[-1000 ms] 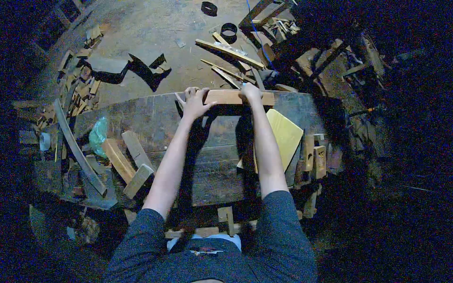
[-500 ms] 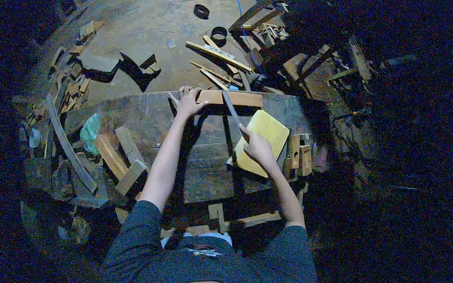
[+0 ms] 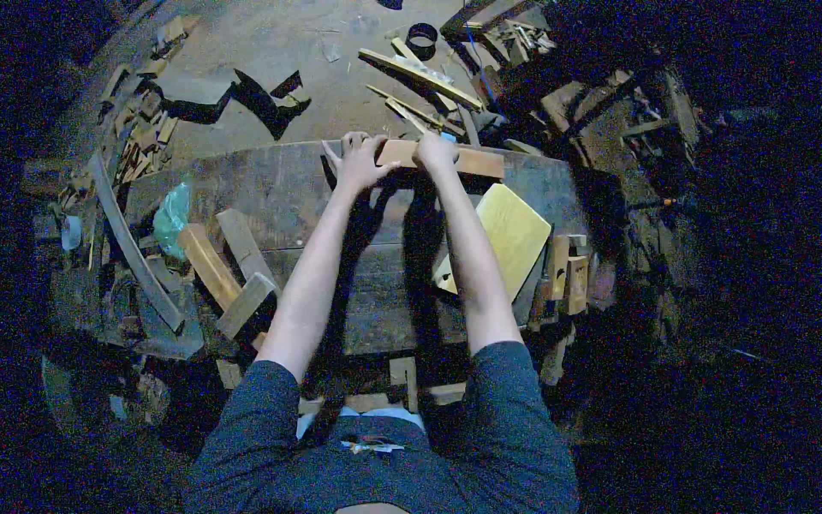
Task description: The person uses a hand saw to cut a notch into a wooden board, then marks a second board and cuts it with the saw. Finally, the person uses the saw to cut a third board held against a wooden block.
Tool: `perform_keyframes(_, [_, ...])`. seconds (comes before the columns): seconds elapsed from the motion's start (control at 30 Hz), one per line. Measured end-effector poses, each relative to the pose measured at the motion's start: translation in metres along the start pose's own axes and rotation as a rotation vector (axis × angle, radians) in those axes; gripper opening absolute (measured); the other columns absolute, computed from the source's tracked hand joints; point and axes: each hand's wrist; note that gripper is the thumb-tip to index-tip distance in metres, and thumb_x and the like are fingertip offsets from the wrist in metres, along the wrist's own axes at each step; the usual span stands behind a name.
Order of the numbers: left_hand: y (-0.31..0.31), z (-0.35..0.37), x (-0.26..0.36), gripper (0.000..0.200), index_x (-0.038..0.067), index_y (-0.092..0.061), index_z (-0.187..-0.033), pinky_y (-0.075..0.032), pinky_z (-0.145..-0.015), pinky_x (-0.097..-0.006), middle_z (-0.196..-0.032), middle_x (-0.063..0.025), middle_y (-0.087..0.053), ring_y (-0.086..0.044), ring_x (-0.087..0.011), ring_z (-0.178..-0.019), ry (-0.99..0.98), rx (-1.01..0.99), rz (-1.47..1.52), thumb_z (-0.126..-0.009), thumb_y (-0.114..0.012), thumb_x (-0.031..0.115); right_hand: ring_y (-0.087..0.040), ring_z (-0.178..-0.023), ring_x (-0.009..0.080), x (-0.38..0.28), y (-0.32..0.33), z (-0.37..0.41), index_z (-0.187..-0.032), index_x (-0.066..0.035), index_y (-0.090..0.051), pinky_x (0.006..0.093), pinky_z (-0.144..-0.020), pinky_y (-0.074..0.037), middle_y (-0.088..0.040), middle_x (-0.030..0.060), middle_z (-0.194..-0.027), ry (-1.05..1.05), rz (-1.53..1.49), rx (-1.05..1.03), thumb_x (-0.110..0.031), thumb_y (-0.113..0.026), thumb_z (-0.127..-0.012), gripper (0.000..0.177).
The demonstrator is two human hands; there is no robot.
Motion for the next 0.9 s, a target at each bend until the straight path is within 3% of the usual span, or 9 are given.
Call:
perform_keyframes(0.07, [-0.005, 0.000, -0.002, 0.055, 0.026, -0.046, -0.105, 0.005, -0.084, -0.0638, -0.108, -0.0018, -0.037, -0.019, -0.0221, -0.112, -0.019, 0.068, -0.008, -0.057, -0.057, 0.053, -0.057, -0.069, 0.0302, -0.014, 0.008, 0.023, -0.088, -0.008, -0.053, 0.0399, -0.059, -0.045, -0.057, 0.0163, -0.074, -0.018, 0.053, 0.159, -0.018, -0.050, -0.066, 0.024])
perform_keyframes(0.2, [0.005, 0.001, 0.003, 0.053, 0.026, -0.045, -0.105, 0.007, -0.086, -0.0620, -0.115, -0.0062, -0.033, -0.017, -0.0224, -0.115, 0.020, -0.009, 0.042, -0.059, -0.057, 0.048, -0.054, -0.077, 0.0313, -0.012, 0.033, 0.086, -0.100, -0.014, -0.048, 0.0397, -0.067, -0.043, -0.055, 0.0168, -0.084, -0.083, -0.003, -0.002, -0.011, -0.048, -0.063, 0.037])
perform_keyframes(0.27, [0.003, 0.001, 0.002, 0.052, 0.025, -0.046, -0.105, 0.007, -0.086, -0.0619, -0.114, -0.0062, -0.033, -0.018, -0.0223, -0.115, 0.017, -0.005, 0.047, -0.059, -0.057, 0.048, -0.056, -0.068, 0.0290, 0.012, 0.018, 0.125, -0.102, -0.014, -0.045, 0.0422, -0.057, -0.044, -0.056, 0.0148, -0.080, 0.126, 0.040, 0.132, -0.014, -0.044, -0.071, 0.031])
perform_keyframes(0.37, [0.009, 0.003, 0.003, 0.051, 0.025, -0.046, -0.104, 0.007, -0.086, -0.0615, -0.114, -0.0061, -0.033, -0.018, -0.0222, -0.115, 0.022, -0.005, 0.056, -0.060, -0.057, 0.047, -0.056, -0.064, 0.0290, 0.017, 0.023, 0.192, -0.110, -0.015, -0.041, 0.0387, -0.054, -0.044, -0.056, 0.0144, -0.075, 0.101, 0.012, 0.074, -0.016, -0.045, -0.073, 0.037])
perform_keyframes(0.47, [0.002, 0.005, 0.002, 0.051, 0.024, -0.045, -0.105, 0.007, -0.087, -0.0606, -0.112, -0.0058, -0.034, -0.017, -0.0221, -0.115, 0.013, 0.012, 0.060, -0.061, -0.057, 0.048, -0.055, -0.064, 0.0297, 0.030, 0.035, 0.224, -0.115, -0.012, -0.036, 0.0358, -0.055, -0.043, -0.056, 0.0148, -0.071, 0.094, -0.341, 0.131, -0.018, -0.046, -0.074, 0.043])
perform_keyframes(0.53, [-0.001, 0.005, 0.002, 0.052, 0.024, -0.045, -0.105, 0.008, -0.087, -0.0598, -0.112, -0.0055, -0.034, -0.016, -0.0220, -0.115, 0.015, 0.072, 0.062, -0.061, -0.056, 0.048, -0.054, -0.066, 0.0308, 0.029, 0.056, 0.236, -0.114, -0.005, -0.037, 0.0349, -0.059, -0.042, -0.056, 0.0164, -0.071, -0.249, -0.607, -0.015, -0.020, -0.050, -0.072, 0.047])
perform_keyframes(0.67, [0.001, 0.002, 0.001, 0.053, 0.024, -0.045, -0.107, 0.008, -0.088, -0.0590, -0.111, -0.0052, -0.034, -0.016, -0.0224, -0.116, 0.029, 0.013, 0.079, -0.061, -0.056, 0.048, -0.055, -0.067, 0.0300, 0.043, 0.054, 0.233, -0.099, 0.000, -0.047, 0.0347, -0.059, -0.042, -0.055, 0.0185, -0.070, -0.061, -0.380, 0.236, -0.018, -0.056, -0.065, 0.039])
perform_keyframes(0.8, [-0.001, -0.001, 0.000, 0.054, 0.025, -0.044, -0.108, 0.008, -0.087, -0.0590, -0.112, -0.0054, -0.034, -0.015, -0.0225, -0.116, 0.036, 0.005, 0.078, -0.061, -0.056, 0.049, -0.052, -0.068, 0.0341, 0.033, 0.055, 0.231, -0.105, -0.003, -0.038, 0.0393, -0.058, -0.043, -0.051, 0.0195, -0.073, -0.013, 0.001, 0.389, -0.009, -0.051, -0.067, 0.041])
perform_keyframes(0.9, [0.003, -0.001, 0.001, 0.055, 0.025, -0.044, -0.108, 0.007, -0.087, -0.0591, -0.118, -0.0060, -0.030, -0.012, -0.0225, -0.117, 0.045, -0.045, 0.073, -0.060, -0.056, 0.049, -0.051, -0.067, 0.0345, 0.016, 0.063, 0.232, -0.111, -0.004, -0.033, 0.0400, -0.059, -0.042, -0.047, 0.0195, -0.074, -0.083, 0.036, 0.277, -0.006, -0.048, -0.068, 0.046])
Point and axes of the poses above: each hand's wrist, its own z-axis away from the middle knuckle, its own y-axis out of the back of the hand, x = y × z
